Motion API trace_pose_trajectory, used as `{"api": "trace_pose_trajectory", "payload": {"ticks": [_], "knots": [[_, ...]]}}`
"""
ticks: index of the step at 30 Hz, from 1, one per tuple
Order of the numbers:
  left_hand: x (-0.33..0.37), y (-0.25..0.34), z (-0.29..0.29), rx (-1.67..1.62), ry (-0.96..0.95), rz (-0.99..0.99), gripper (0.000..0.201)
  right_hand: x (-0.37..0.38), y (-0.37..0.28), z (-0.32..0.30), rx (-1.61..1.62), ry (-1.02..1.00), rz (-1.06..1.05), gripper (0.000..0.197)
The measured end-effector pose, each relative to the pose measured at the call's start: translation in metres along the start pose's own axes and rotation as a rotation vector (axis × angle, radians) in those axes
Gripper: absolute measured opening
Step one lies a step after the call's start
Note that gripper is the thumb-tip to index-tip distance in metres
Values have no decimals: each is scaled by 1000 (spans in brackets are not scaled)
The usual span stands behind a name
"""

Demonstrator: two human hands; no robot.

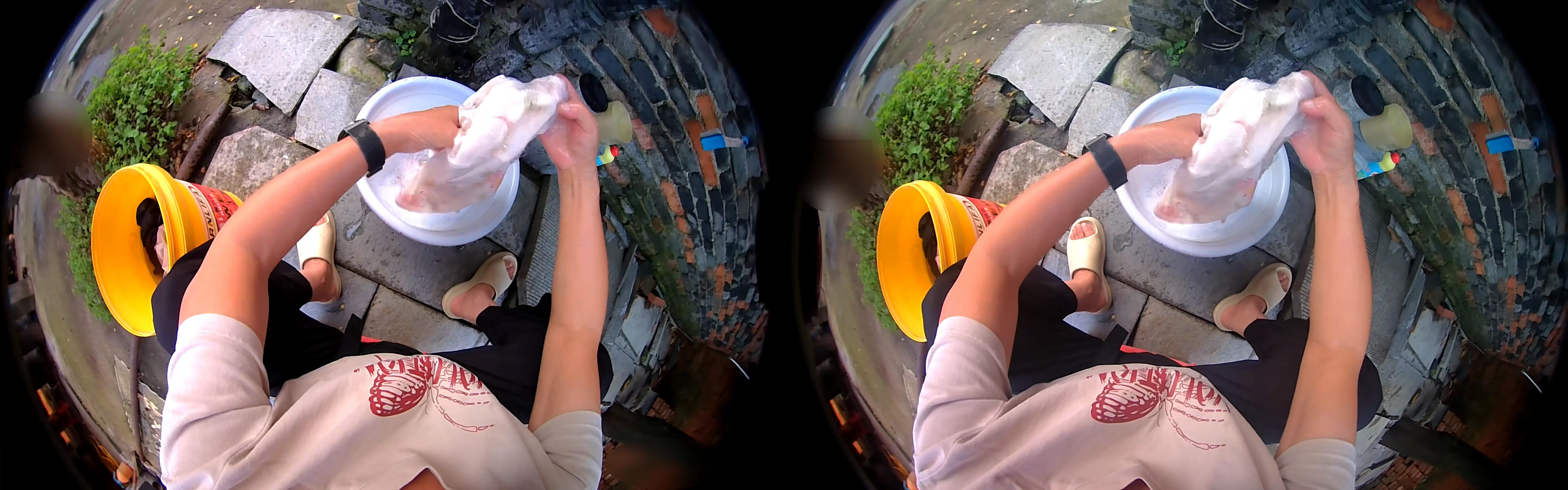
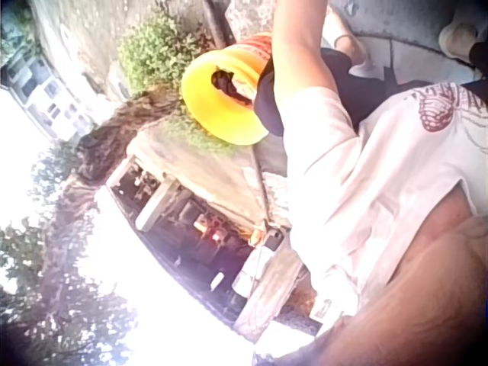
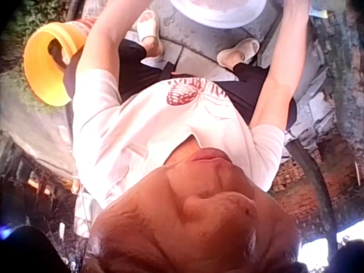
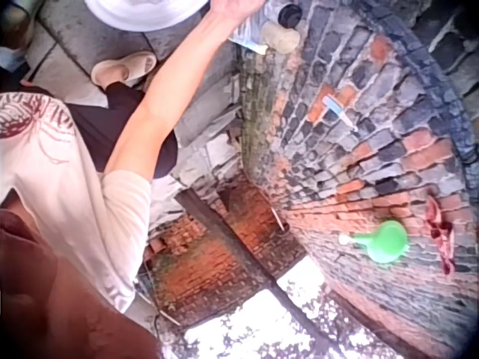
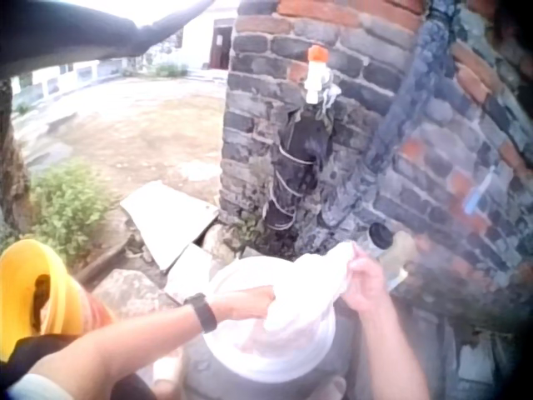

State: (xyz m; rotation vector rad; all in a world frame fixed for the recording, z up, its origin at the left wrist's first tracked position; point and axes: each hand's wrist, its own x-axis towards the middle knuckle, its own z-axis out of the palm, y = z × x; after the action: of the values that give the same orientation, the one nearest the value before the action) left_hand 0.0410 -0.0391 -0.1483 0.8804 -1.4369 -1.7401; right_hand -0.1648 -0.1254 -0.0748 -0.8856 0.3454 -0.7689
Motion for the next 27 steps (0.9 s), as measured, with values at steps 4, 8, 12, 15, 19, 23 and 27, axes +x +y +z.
{"api": "trace_pose_trajectory", "payload": {"ticks": [4, 8, 12, 15, 19, 23, 27], "knots": [[7, 0, 4, -37, 404, 93, 25, -11, -1, -14, -90, 2, 81, 32], [5, 12, -7, 128, 552, 113, 21, -19, -6, -53, -300, 5, 93, 19], [2, 33, 10, 308, 801, 198, 21, -18, 11, -38, -820, 455, 26, 25], [4, 46, 15, 478, 870, 257, 26, -16, 22, 16, -533, 336, 163, 37], [3, 71, 19, 498, 847, 283, 28, -6, 53, 32, -704, 270, 58, 29], [1, 69, 2, 461, 708, 279, 22, -2, 53, -2, -1023, 335, -37, 20], [-2, 66, -9, 288, 579, 173, 24, -9, 33, -19, -1330, 454, -197, 16]]}}
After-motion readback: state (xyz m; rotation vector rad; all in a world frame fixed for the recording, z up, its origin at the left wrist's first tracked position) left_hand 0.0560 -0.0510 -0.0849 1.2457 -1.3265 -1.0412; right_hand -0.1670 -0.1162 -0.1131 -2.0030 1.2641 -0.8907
